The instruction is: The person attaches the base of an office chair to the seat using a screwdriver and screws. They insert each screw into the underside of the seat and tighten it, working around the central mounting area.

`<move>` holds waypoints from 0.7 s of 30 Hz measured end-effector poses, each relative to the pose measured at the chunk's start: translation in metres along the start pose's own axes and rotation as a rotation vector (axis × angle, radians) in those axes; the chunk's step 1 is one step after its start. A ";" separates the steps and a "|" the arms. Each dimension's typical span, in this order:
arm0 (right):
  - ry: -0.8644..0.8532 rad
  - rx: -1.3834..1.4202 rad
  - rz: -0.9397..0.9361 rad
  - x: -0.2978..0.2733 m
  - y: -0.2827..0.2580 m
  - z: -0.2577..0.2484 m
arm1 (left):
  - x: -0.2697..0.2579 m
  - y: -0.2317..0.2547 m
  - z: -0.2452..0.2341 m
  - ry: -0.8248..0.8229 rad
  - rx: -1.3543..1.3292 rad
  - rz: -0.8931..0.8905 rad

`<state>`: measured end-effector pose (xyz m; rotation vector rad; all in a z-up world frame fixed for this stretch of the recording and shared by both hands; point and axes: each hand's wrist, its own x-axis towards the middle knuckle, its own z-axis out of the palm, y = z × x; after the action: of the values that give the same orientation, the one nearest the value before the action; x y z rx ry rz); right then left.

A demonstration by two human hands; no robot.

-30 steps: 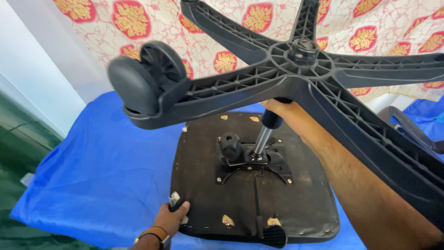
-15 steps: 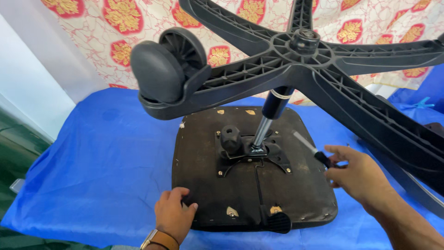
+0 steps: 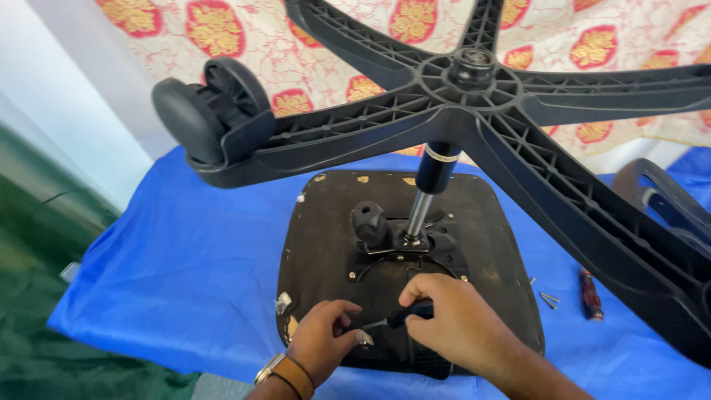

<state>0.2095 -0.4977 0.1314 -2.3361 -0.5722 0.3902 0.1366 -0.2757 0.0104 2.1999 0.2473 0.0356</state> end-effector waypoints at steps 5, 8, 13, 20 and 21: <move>0.013 0.126 -0.066 -0.008 -0.025 0.004 | -0.006 -0.002 0.009 0.011 0.033 -0.245; 0.022 0.115 0.007 -0.011 -0.027 0.005 | -0.007 -0.012 0.010 0.070 0.009 -0.248; 0.120 0.087 -0.214 -0.009 -0.015 0.010 | -0.003 -0.019 0.018 0.009 0.012 -0.186; 0.106 0.021 -0.137 -0.006 -0.020 0.027 | 0.005 -0.019 0.021 -0.026 0.132 0.027; 0.117 0.015 -0.135 -0.006 -0.024 0.028 | 0.005 -0.017 0.021 -0.036 0.168 0.049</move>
<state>0.1854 -0.4691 0.1280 -2.2730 -0.6627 0.1940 0.1415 -0.2814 -0.0159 2.3712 0.1819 0.0021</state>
